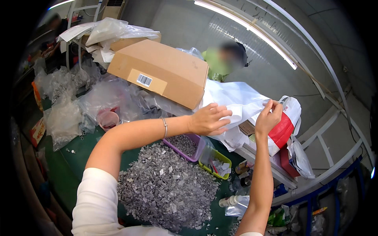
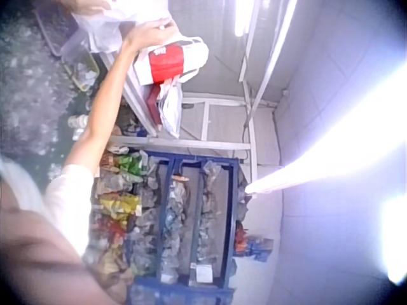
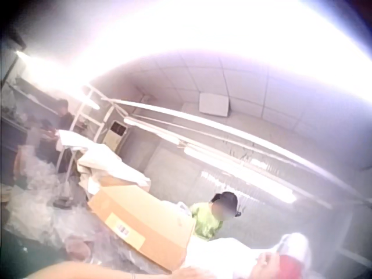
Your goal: The person sorts through a large pile of small silver metal parts on a green workbench by hand and places some into plastic bags.
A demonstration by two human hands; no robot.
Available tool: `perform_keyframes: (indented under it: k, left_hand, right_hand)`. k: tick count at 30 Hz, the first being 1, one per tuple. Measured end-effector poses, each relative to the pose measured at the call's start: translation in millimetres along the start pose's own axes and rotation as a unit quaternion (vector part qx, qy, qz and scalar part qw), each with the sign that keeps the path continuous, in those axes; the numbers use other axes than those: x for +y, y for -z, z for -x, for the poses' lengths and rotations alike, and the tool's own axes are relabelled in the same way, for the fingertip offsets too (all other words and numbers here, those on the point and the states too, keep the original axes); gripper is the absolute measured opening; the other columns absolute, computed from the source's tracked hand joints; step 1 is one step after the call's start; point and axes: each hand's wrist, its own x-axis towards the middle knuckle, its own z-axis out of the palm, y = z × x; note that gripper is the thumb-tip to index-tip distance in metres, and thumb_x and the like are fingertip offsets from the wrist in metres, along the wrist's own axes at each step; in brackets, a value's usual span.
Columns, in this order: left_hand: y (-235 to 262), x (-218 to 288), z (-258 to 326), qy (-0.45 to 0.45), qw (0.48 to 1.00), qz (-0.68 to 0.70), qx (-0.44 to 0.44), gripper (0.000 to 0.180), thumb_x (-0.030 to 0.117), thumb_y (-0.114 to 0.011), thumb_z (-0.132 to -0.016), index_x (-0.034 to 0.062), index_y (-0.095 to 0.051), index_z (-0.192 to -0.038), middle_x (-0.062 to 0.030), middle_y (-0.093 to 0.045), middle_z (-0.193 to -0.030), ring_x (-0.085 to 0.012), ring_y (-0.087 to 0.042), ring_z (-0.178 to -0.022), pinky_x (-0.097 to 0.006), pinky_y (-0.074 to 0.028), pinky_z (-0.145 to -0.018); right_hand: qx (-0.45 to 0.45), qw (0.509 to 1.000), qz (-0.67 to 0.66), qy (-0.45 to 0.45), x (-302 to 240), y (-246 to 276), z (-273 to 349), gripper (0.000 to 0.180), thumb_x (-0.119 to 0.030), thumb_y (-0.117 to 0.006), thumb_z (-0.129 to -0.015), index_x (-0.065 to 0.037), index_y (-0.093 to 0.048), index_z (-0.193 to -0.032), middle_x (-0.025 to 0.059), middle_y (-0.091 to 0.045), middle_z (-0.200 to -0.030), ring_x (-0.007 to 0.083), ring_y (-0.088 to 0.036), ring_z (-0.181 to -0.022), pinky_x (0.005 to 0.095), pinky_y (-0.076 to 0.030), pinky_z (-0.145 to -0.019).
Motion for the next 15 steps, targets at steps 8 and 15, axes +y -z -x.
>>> perform_keyframes:
  k: [8,15]
  left_hand:
    - [-7,2,-20,0.196,0.976,0.076,-0.062,0.073,0.030,-0.078,-0.065,0.0055,-0.043,-0.124,-0.0174,-0.039,-0.127,-0.0351,-0.039,-0.117,-0.046,-0.033,-0.097]
    - [-1,47,-39,0.269,0.942,0.198,-0.042,0.102,0.043,-0.079,-0.061,-0.0016,-0.024,-0.136,-0.0237,-0.028,-0.137,-0.0442,-0.028,-0.127,-0.052,-0.024,-0.104]
  right_hand:
    - [0.118,0.990,-0.049,-0.051,-6,46,-65,0.016,-0.013,-0.045,-0.093,0.002,-0.047,-0.090,0.0119,-0.057,-0.085,0.0205,-0.061,-0.071,0.0289,-0.050,-0.057]
    - [0.174,0.898,-0.348,-0.207,16,153,-88,0.033,-0.008,-0.052,-0.090,0.001,-0.037,-0.118,0.0181,-0.058,-0.102,0.0257,-0.064,-0.070,0.0302,-0.054,-0.050]
